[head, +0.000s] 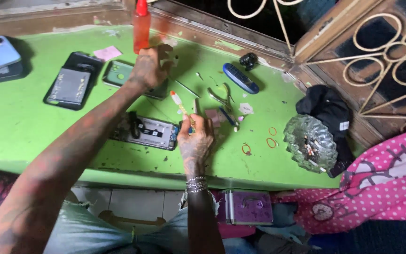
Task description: Disassembling and cleaning components on the lower board of a smartphone using tweezers and a brush.
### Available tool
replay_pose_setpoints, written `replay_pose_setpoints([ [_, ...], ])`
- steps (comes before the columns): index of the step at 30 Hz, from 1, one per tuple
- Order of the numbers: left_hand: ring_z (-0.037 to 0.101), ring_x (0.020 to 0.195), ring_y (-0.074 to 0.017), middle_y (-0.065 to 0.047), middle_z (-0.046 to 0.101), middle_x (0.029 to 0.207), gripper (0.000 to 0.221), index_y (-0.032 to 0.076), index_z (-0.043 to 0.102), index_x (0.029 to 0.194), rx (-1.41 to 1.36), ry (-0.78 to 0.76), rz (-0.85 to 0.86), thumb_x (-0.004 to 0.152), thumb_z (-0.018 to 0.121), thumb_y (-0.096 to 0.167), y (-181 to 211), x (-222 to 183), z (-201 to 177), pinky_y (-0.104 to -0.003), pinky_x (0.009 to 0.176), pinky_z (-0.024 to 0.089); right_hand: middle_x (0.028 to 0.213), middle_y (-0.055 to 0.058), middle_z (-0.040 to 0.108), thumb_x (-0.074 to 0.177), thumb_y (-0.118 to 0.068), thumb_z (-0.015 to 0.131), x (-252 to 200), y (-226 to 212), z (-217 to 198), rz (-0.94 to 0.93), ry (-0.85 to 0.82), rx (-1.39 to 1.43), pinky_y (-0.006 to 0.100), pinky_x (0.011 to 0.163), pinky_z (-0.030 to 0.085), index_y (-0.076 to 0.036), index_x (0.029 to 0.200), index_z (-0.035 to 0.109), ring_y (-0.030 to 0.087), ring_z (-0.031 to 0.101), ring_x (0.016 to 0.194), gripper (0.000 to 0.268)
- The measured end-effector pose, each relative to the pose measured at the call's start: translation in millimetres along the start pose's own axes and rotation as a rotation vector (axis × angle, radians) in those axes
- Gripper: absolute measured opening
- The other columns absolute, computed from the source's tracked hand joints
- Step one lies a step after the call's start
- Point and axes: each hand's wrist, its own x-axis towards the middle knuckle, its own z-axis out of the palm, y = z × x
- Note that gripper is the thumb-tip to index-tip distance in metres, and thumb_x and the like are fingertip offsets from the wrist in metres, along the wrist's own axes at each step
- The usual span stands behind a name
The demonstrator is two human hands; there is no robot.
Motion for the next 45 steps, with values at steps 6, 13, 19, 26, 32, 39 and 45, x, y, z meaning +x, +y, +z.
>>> replay_pose_setpoints([
  [6,0.069,0.108,-0.0351,-0.008,0.077,0.105,0.022,0.019,0.078,0.110,-0.103,0.042,0.194,0.088,0.075,0.022,1.6,-114.2,-100.8,-0.050,0.096,0.054,0.075,0.003,0.058,0.083,-0.021,0.080,-6.5,11.4,16.3,-0.113,0.186,0.039,0.037,0.059,0.054,-0.020,0.090,0.071,0.028,0.068,0.068,0.011],
  [13,0.073,0.096,-0.0316,-0.007,0.078,0.095,0.024,0.026,0.082,0.102,0.159,0.004,0.201,0.082,0.077,0.038,-36.8,-180.1,-111.8,-0.046,0.088,0.057,0.073,0.004,0.060,0.081,-0.017,0.081,-8.5,7.0,19.8,-0.143,0.184,0.046,0.038,0.056,0.054,-0.018,0.091,0.072,0.030,0.068,0.066,0.013],
  [19,0.062,0.111,-0.0353,-0.011,0.071,0.111,0.024,0.032,0.081,0.099,0.330,-0.007,0.102,0.086,0.072,0.051,-30.2,-174.6,-93.9,-0.048,0.095,0.049,0.075,0.001,0.061,0.079,-0.014,0.083,-14.0,16.6,26.9,-0.189,0.233,0.104,0.036,0.061,0.056,-0.017,0.088,0.071,0.029,0.069,0.068,0.016],
  [26,0.056,0.122,-0.0377,-0.011,0.065,0.123,0.035,0.033,0.080,0.102,0.430,-0.175,-0.037,0.083,0.068,0.060,-22.9,-170.0,-89.6,-0.050,0.100,0.045,0.074,0.001,0.058,0.078,-0.021,0.083,-15.9,26.3,36.5,-0.191,0.252,0.043,0.034,0.059,0.056,-0.020,0.088,0.070,0.026,0.068,0.067,0.016],
  [32,0.054,0.125,-0.0407,-0.013,0.062,0.126,0.036,0.032,0.080,0.102,0.469,-0.247,-0.123,0.083,0.068,0.061,-15.0,-167.3,-89.2,-0.051,0.101,0.045,0.074,0.003,0.057,0.081,-0.023,0.081,-15.5,21.6,32.0,-0.172,0.224,0.070,0.036,0.060,0.056,-0.019,0.088,0.070,0.028,0.068,0.068,0.014],
  [39,0.054,0.125,-0.0406,-0.015,0.067,0.120,0.036,0.028,0.080,0.102,0.352,-0.223,-0.150,0.083,0.070,0.057,-29.0,-160.4,-86.6,-0.049,0.101,0.046,0.073,0.005,0.056,0.085,-0.025,0.079,-14.8,17.1,25.5,-0.135,0.191,0.118,0.038,0.061,0.056,-0.017,0.088,0.069,0.032,0.067,0.070,0.014],
  [45,0.057,0.125,-0.0369,-0.018,0.074,0.112,0.046,0.012,0.080,0.106,0.425,-0.155,-0.185,0.082,0.067,0.050,-8.8,-157.5,-80.0,-0.044,0.096,0.047,0.073,0.005,0.058,0.086,-0.026,0.080,-14.8,15.1,25.2,-0.128,0.190,0.113,0.038,0.061,0.056,-0.017,0.088,0.069,0.031,0.068,0.070,0.014],
])
